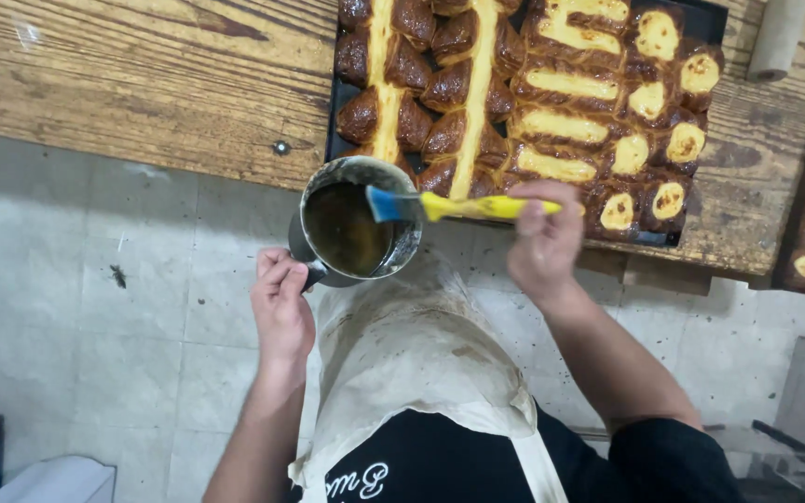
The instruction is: Applying glaze to baked pastries on a tray using a pastry brush
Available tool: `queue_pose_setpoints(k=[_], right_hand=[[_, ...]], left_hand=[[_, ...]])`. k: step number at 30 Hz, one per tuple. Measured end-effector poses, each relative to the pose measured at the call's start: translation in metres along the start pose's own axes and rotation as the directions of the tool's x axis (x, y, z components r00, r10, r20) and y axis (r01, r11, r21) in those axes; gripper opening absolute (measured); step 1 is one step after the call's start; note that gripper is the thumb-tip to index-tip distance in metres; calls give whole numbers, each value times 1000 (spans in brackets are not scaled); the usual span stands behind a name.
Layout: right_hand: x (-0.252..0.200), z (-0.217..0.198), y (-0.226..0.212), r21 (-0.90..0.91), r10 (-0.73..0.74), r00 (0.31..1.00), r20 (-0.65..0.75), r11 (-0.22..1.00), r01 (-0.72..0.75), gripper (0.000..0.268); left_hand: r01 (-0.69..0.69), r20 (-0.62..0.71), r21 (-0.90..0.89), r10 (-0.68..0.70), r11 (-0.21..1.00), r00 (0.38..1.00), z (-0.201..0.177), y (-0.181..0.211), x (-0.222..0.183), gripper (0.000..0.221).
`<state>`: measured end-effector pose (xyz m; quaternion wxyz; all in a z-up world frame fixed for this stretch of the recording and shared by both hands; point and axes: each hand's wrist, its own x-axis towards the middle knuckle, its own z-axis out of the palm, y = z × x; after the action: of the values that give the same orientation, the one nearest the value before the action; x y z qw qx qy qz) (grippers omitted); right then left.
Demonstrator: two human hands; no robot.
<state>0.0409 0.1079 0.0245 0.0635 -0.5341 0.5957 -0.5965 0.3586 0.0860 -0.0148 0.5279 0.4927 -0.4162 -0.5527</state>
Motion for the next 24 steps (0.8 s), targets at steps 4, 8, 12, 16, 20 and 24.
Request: queue_pose_setpoints(k=[4,8,12,16,20,24], right_hand=[[21,38,-40,-120,108,921,374,991,-67,27],[32,40,-31,-203,162,877,453,976,-76,17],[56,7,-2,-46,184,929,321,983,-178,31],[66,-21,44,-37,216,948,234,976,-213,27],[56,-10,99,-263,249,891,381,953,-153,21],[117,10,136,-463,384,847,367,865,-191,23]], left_hand=[[-2,22,0,2,1000,1000,1,-18,3,26],[-17,33,-1,17,1000,999,5,-26,5,27],[14,41,1,-14,1000,999,4,-29,4,28],[12,32,9,-12,1000,999,0,-25,5,27],[27,-7,9,-27,1000,1000,-2,-12,4,27],[140,-7,64,-139,988,990,2,19,4,31]])
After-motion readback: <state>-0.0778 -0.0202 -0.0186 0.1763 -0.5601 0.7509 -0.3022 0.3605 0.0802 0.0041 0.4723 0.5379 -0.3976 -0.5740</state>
